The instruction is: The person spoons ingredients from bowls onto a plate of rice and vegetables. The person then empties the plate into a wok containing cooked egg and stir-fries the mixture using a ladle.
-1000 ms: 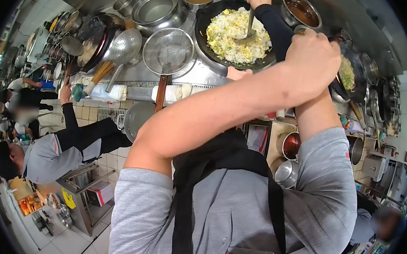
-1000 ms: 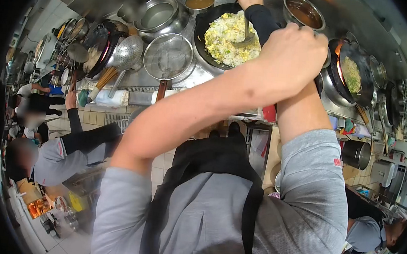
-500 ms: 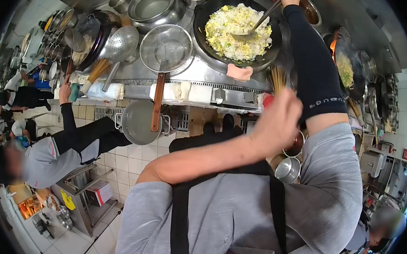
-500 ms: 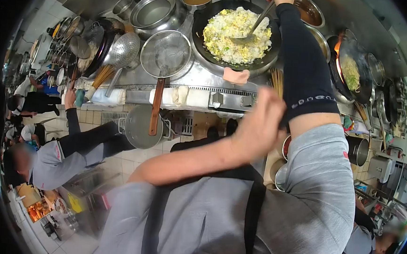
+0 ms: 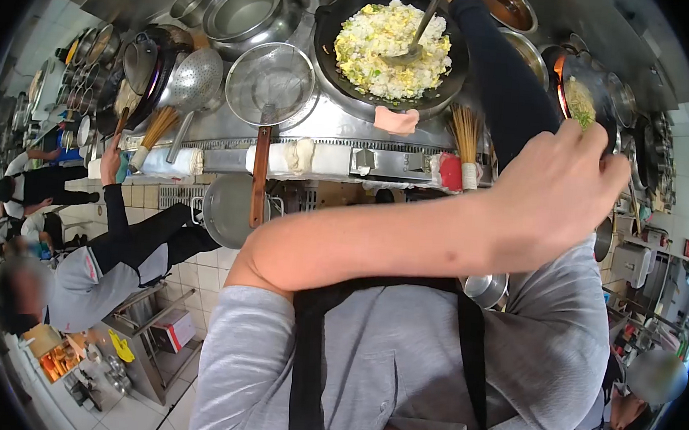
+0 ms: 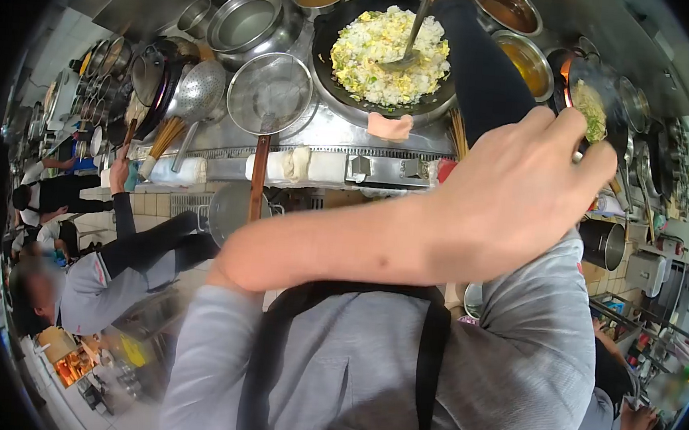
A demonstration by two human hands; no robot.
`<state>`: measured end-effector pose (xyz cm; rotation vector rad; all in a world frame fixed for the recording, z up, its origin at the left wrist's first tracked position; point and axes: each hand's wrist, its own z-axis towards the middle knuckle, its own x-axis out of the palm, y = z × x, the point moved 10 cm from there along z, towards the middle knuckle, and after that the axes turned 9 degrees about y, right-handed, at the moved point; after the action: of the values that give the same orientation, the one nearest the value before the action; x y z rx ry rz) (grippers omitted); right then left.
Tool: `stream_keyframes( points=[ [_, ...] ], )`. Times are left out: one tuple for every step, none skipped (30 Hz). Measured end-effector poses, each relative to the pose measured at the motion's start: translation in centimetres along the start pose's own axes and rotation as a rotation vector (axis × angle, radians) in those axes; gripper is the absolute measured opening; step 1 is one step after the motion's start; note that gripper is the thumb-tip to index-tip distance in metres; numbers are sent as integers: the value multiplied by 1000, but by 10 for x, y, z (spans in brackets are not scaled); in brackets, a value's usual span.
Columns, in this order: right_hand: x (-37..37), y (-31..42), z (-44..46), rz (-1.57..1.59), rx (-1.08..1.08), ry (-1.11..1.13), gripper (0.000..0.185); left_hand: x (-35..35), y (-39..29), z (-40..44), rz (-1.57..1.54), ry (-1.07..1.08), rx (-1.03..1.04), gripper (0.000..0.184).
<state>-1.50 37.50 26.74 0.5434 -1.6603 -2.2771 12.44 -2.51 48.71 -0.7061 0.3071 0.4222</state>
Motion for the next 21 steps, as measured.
stream_keyframes(
  points=[
    [6, 1, -8, 53, 32, -14, 24, 14, 12, 11, -54, 158, -26, 18],
    [11, 2, -12, 106, 60, -26, 24, 28, 22, 19, -106, 314, -50, 20],
    [14, 1, -13, 134, 63, -30, 22, 38, 23, 24, -175, 376, 9, 25],
    [17, 2, -12, 149, 59, -7, 23, 41, 14, 23, -289, 419, 57, 24],
    [19, 2, -11, 164, 56, 16, 23, 44, 1, 20, -403, 462, 105, 22],
    [21, 1, -10, 180, 55, 38, 24, 47, -12, 16, -519, 505, 152, 21],
    [25, 3, -14, 275, 92, 51, 28, 48, -11, 11, -467, 518, 83, 15],
    [22, 8, -19, 287, 95, 45, 29, 40, -9, 4, -538, 463, 41, 16],
    [19, 14, -23, 301, 97, 39, 30, 31, -3, -7, -605, 407, -3, 18],
    [18, 31, -28, 320, 91, 27, 31, 24, 5, -18, -666, 360, -41, 21],
    [15, 53, -33, 340, 25, 1, 32, 26, 9, -34, -693, 361, -73, 24],
    [19, 85, -51, 358, -34, -24, 33, 32, 13, -51, -725, 358, -109, 26],
    [19, 103, -74, 372, -85, -50, 34, 40, 15, -62, -582, 316, -109, 22],
    [12, 112, -89, 200, -117, -142, 35, 52, 24, -69, -637, 329, -160, 21],
    [26, 80, -83, 128, -168, -138, 36, 60, 35, -71, -675, 335, -202, 20],
    [36, 47, -90, 60, -203, -150, 37, 67, 39, -77, -726, 354, -258, 19],
    [36, 37, -89, 92, 40, -87, 36, 63, 41, -72, -734, 331, -268, 15],
    [36, 10, -54, 263, -64, 22, 37, 57, 54, -65, -725, 227, -313, 14],
    [32, 24, -56, 269, -1, -39, 37, 53, 61, -66, -732, 134, -382, 14],
    [26, 50, -68, 276, 66, -110, 37, 48, 67, -71, -743, 49, -453, 13],
    [23, 82, -84, 134, 88, -126, 36, 44, 68, -72, -644, 62, -423, 14]
  ],
)
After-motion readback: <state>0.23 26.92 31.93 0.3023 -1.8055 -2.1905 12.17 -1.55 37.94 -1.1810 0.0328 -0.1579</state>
